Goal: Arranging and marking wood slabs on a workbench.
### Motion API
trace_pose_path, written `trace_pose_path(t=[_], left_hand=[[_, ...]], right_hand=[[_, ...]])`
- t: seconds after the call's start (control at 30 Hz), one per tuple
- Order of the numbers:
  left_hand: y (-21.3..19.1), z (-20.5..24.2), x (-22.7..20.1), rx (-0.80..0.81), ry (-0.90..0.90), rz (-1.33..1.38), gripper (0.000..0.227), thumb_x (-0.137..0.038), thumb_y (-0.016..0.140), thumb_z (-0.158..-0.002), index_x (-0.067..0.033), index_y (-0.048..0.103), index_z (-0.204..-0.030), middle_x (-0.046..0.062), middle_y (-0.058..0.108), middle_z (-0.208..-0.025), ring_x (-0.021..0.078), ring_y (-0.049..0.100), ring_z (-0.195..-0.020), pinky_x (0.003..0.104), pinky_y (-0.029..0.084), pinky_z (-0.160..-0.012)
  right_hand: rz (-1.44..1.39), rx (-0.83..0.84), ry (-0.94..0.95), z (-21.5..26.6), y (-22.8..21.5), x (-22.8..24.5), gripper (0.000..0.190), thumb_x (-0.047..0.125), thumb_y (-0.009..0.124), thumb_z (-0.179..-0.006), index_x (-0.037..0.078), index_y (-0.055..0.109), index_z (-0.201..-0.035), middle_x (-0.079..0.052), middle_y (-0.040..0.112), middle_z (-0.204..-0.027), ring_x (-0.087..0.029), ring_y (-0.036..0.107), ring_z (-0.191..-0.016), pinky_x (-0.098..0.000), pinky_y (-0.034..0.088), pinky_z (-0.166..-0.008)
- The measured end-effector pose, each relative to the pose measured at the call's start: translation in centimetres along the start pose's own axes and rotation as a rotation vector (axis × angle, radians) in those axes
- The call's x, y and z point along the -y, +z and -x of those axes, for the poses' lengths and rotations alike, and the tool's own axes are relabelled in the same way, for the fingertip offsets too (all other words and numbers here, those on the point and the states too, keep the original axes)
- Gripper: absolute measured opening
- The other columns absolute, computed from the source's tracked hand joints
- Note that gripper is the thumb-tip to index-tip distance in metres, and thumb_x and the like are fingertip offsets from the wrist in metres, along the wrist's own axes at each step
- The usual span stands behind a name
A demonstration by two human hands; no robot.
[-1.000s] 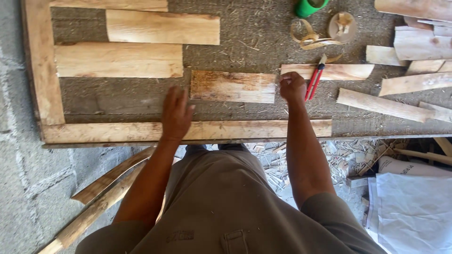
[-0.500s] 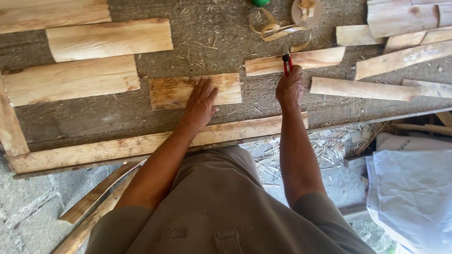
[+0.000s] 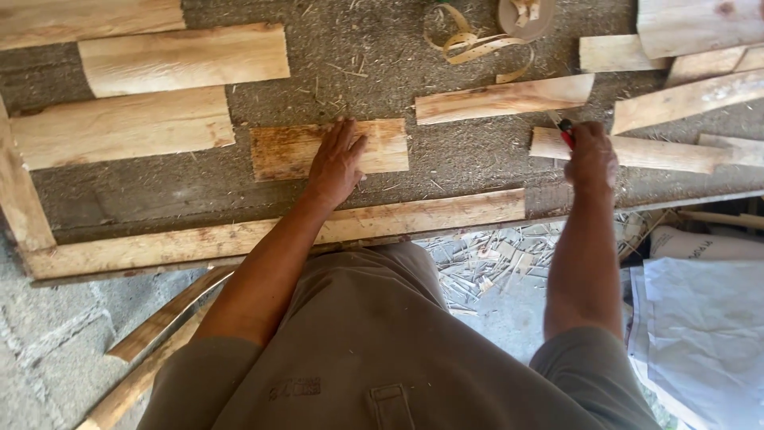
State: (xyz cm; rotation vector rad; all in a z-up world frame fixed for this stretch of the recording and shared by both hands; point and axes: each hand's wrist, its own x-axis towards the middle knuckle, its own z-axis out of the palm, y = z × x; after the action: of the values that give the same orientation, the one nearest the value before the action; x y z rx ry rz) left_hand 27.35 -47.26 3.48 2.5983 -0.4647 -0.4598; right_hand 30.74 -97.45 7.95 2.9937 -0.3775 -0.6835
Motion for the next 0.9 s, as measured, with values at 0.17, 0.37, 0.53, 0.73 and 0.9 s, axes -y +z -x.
trace_pose_path(t=[0.17,0.37,0.53,0.73,0.9], left_hand=[[-0.3,-0.7,0.0,0.028,0.011,-0.05,0.088,-0.024,0.089,-0.077,-0.0116,0.047,-0.154,0.02,0.022,-0.167,0.0362,0.017,-0.156,0.046,0.015,-0.129],[-0.6,-1.0,-0.5,0.104,0.019,-0.088,0.085,-0.025,0.087,-0.079,-0.0123,0.047,-0.153,0.022,0.021,-0.168,0.0374,0.017,-0.156,0.046,0.016,-0.128],[-0.7,-0.8,-0.3,0.105,-0.015,-0.104,0.082,-0.026,0.086,-0.081,-0.0135,0.049,-0.153,0.021,0.019,-0.169,0.0368,0.016,-0.157,0.046,0.016,-0.128],[-2.6,-0.2,-4.7,0.036,0.009,-0.01,0.081,-0.041,0.083,-0.082,-0.0072,0.049,-0.147,0.024,0.027,-0.162,0.0381,0.025,-0.15,0.048,0.021,-0.124],[-2.2,0.8,-9.7,0.183,-0.076,0.975,0.054,-0.044,0.066,-0.097,-0.0044,0.063,-0.133,0.016,0.072,-0.129,0.028,0.073,-0.116,0.042,0.055,-0.106]], right_hand=[[-0.03,0.02,-0.018,-1.2,0.0,-1.5,0.053,-0.002,0.077,-0.088,0.016,0.064,-0.136,-0.011,0.056,-0.143,-0.033,0.062,-0.118,-0.0503,0.052,-0.1],[-0.013,0.073,0.027,0.4,-3.3,-1.4,0.028,0.024,0.069,-0.105,0.016,0.067,-0.132,-0.015,0.074,-0.113,-0.033,0.071,-0.096,-0.0497,0.055,-0.084],[0.024,-0.008,0.016,3.0,-7.2,1.2,0.028,0.025,0.074,-0.099,0.016,0.069,-0.125,-0.016,0.075,-0.106,-0.033,0.07,-0.089,-0.0516,0.055,-0.077],[-0.109,-0.212,-0.154,9.1,-11.1,8.7,0.03,0.03,0.074,-0.114,0.002,0.068,-0.109,-0.013,0.073,-0.089,-0.026,0.067,-0.069,-0.0436,0.056,-0.064],[-0.628,-0.207,-0.443,11.4,-10.2,17.1,0.017,0.017,0.077,-0.102,0.004,0.066,-0.099,-0.007,0.066,-0.078,-0.013,0.058,-0.063,-0.0329,0.048,-0.054]])
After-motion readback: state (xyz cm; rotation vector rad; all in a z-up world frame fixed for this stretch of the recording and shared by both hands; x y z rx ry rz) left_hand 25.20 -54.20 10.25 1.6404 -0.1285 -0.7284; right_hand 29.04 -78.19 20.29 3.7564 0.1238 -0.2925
